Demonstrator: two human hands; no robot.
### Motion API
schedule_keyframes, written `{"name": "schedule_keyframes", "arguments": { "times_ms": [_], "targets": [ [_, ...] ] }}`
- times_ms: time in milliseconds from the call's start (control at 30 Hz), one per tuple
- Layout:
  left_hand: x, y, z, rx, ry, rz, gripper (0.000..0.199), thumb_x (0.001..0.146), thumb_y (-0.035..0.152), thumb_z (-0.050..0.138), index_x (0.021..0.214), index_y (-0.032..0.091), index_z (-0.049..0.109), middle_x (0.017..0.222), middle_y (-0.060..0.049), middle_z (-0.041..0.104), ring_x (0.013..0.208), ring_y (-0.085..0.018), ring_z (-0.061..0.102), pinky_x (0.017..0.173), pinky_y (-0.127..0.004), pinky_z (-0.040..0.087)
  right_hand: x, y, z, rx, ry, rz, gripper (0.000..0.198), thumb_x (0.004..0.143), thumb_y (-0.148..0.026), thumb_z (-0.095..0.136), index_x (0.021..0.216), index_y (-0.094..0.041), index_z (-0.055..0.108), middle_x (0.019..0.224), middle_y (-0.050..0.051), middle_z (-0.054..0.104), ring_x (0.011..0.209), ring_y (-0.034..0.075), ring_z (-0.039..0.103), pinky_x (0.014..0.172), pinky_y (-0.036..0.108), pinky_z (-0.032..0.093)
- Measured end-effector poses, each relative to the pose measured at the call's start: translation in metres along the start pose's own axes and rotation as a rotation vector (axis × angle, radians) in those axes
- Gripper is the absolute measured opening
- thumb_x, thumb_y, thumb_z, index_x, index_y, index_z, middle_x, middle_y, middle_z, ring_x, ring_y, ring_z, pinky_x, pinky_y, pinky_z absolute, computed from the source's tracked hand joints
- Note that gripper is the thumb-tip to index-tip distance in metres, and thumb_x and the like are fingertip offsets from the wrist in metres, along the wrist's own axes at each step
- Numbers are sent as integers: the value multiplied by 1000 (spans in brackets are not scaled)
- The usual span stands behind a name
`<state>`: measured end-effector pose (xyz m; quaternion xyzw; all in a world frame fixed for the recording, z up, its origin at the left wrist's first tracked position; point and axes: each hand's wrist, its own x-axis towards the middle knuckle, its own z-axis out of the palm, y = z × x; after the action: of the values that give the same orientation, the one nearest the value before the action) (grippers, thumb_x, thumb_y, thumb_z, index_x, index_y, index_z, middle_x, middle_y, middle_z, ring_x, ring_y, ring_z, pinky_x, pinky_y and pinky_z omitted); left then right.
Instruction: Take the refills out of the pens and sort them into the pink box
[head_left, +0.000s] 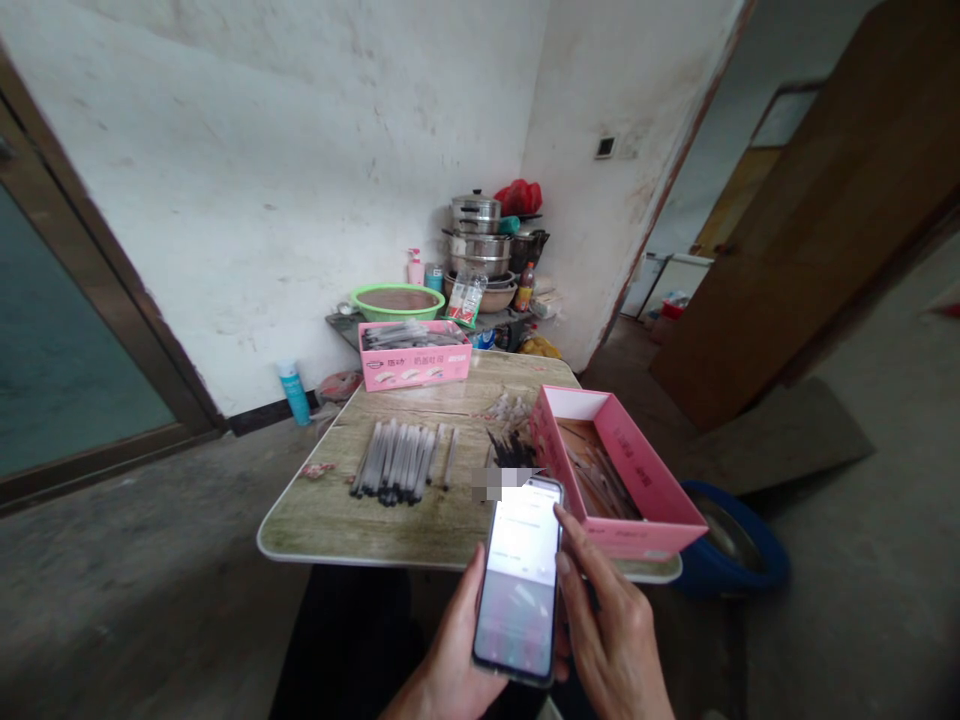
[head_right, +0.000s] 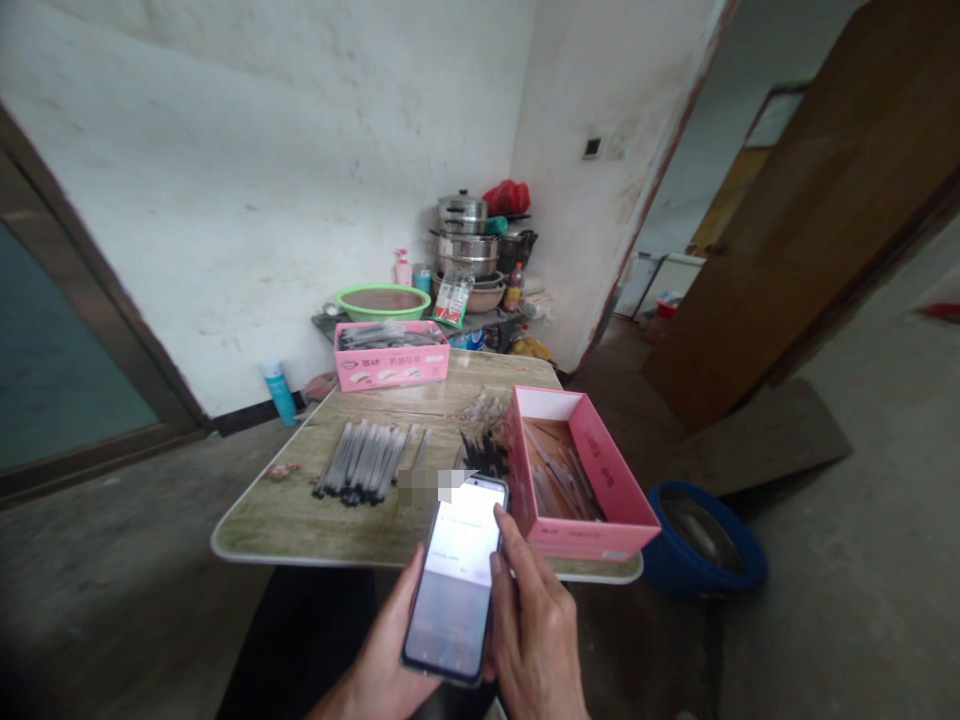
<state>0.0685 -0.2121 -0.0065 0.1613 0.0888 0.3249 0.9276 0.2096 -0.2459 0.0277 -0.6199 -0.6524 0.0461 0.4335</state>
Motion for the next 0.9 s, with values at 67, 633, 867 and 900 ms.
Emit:
{"name": "schedule_keyframes", "arguments": {
  "times_ms": [67, 633, 867, 900],
  "targets": [
    [0, 1, -1, 11, 28, -9, 81, 92, 65, 20, 111, 3, 68, 95, -19, 71, 73, -24, 67, 64, -35, 50, 0, 5, -2, -14, 36, 18, 42, 96, -30, 47, 138, -27, 50, 126, 3, 65, 108, 19, 66, 95, 30, 53],
    [-1, 3, 0, -7, 76, 8, 83, 91, 67, 22, 102, 0, 70, 91, -19, 70, 71, -23, 66, 65, -35, 50, -21, 16, 0, 8, 103, -41, 37, 94, -25, 53, 131, -28, 56, 123, 2, 67, 108, 17, 66, 96, 27, 53],
    [-2, -1, -2, -25, 30, -29, 78, 92, 65, 25, 114, 4, 68, 96, -20, 72, 76, -25, 67, 68, -35, 47, -16, 5, -4, -104, 97, -91, 39, 95, -26, 50, 133, -26, 54, 135, 5, 56, 125, 21, 54, 103, 33, 48],
    [-2, -2, -1, -52, 12, -25, 75, 92, 64, 25, 119, 6, 66, 100, -19, 72, 81, -26, 67, 71, -35, 47, -14, 3, -4, -115, 80, -90, 40, 95, -26, 48, 135, -26, 52, 139, 6, 52, 128, 22, 51, 104, 35, 46]
  ]
}}
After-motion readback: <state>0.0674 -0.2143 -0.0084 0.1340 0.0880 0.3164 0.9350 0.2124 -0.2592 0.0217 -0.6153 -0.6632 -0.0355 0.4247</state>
